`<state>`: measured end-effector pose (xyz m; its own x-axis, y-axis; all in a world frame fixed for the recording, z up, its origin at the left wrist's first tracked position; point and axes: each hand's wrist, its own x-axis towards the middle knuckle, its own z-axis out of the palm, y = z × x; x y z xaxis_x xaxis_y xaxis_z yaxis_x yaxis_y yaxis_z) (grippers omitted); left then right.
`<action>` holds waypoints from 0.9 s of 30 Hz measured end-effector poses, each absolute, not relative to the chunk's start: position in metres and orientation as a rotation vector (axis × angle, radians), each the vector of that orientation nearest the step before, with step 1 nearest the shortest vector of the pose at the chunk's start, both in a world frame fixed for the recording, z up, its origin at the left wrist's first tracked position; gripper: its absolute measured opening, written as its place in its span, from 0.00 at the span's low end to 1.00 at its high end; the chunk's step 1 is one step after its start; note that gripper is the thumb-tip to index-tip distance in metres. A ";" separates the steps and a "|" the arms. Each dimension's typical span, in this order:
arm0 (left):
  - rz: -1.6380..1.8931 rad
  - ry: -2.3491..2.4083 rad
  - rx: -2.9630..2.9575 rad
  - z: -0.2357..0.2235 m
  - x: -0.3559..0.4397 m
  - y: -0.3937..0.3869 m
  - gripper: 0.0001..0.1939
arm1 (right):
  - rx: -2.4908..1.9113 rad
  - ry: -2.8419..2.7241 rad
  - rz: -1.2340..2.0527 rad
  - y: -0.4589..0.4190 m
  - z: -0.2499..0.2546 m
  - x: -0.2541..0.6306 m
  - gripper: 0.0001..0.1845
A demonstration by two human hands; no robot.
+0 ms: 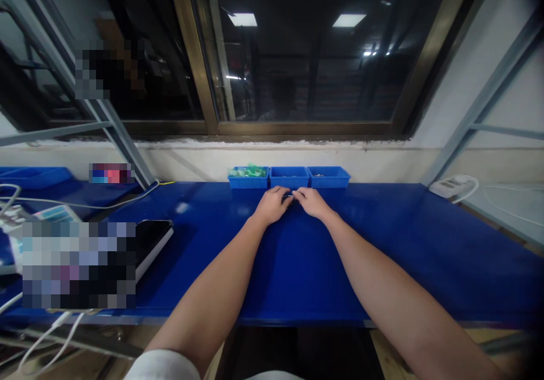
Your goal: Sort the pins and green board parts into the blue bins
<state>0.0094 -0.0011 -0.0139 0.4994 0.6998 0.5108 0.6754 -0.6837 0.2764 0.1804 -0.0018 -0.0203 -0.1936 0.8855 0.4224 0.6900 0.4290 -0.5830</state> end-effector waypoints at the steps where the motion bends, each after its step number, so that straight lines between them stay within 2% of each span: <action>1: 0.953 1.198 2.698 -0.012 0.010 -0.001 0.16 | -1.319 -1.963 0.332 -0.002 -0.020 0.179 0.19; 8: 0.958 1.228 2.761 -0.009 0.010 -0.002 0.17 | -1.269 -1.883 0.386 -0.007 -0.017 0.175 0.24; 14: 0.920 1.377 2.730 -0.010 0.008 0.000 0.16 | -1.099 -1.603 0.726 -0.005 -0.016 0.174 0.15; 18: 0.904 1.381 2.691 -0.010 0.008 -0.001 0.15 | -1.039 -1.470 0.928 -0.005 -0.014 0.176 0.16; 23: 0.989 1.315 2.630 -0.010 0.008 -0.003 0.19 | -1.048 -1.352 0.924 -0.006 -0.013 0.180 0.18; 27: 1.089 1.454 2.553 -0.012 0.004 0.000 0.21 | -1.194 -1.252 0.826 -0.003 -0.014 0.183 0.23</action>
<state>0.0044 0.0002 -0.0116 0.3277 0.7594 0.5621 0.7533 -0.5691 0.3296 0.1829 -0.0026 -0.0142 0.1806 0.9499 0.2551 0.1396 0.2319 -0.9627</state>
